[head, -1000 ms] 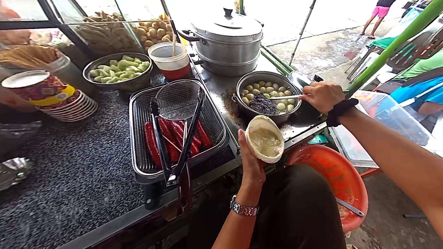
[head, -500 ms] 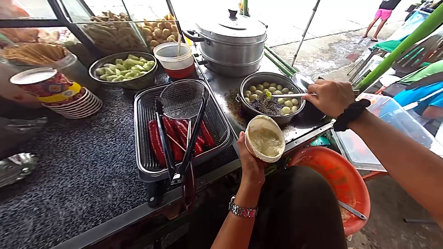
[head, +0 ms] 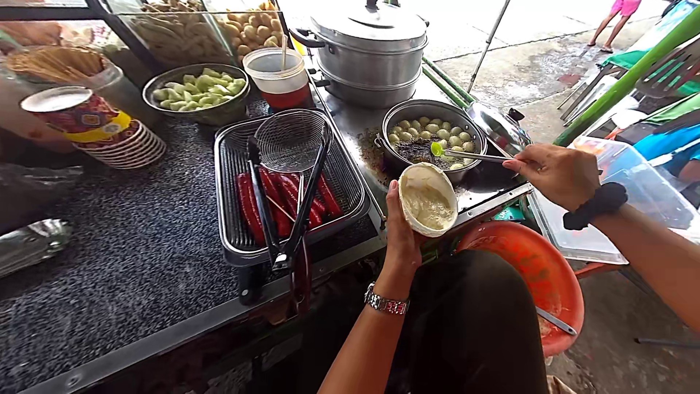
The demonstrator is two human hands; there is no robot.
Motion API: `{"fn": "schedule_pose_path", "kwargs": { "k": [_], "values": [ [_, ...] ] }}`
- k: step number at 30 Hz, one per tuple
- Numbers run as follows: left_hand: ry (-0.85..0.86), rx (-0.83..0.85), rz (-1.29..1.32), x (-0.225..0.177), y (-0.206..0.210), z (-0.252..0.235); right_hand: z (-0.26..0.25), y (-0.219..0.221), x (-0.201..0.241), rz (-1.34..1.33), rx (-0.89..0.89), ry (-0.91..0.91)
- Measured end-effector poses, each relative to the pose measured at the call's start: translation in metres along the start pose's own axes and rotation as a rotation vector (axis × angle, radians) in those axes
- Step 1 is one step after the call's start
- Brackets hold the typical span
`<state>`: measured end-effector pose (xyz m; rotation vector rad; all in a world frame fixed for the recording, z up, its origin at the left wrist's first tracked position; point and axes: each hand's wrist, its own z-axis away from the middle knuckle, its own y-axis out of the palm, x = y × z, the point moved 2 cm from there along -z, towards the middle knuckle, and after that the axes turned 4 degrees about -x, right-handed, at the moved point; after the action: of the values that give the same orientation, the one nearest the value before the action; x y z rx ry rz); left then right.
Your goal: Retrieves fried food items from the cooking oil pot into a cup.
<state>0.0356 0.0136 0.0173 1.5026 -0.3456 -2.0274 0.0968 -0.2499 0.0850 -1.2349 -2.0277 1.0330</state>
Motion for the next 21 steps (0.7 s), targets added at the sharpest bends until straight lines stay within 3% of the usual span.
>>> {"fn": "schedule_pose_path", "kwargs": {
  "k": [2,9,14,17,21],
  "values": [
    [0.009,0.009,-0.024,-0.002,0.0,-0.001,-0.004,-0.025,0.003,-0.13,-0.047,0.028],
    [0.017,-0.001,-0.098,-0.005,0.002,-0.003,-0.01,-0.067,0.023,-0.07,-0.015,-0.555],
    [0.065,0.002,-0.117,-0.005,0.003,-0.001,-0.017,-0.068,0.042,0.012,0.063,-0.695],
    [0.121,-0.006,-0.132,-0.002,0.003,-0.001,-0.012,-0.057,0.045,-0.135,0.138,-0.494],
    [0.163,-0.03,-0.146,0.007,-0.001,-0.002,0.0,-0.038,0.036,-0.664,0.429,0.125]
  ]
}}
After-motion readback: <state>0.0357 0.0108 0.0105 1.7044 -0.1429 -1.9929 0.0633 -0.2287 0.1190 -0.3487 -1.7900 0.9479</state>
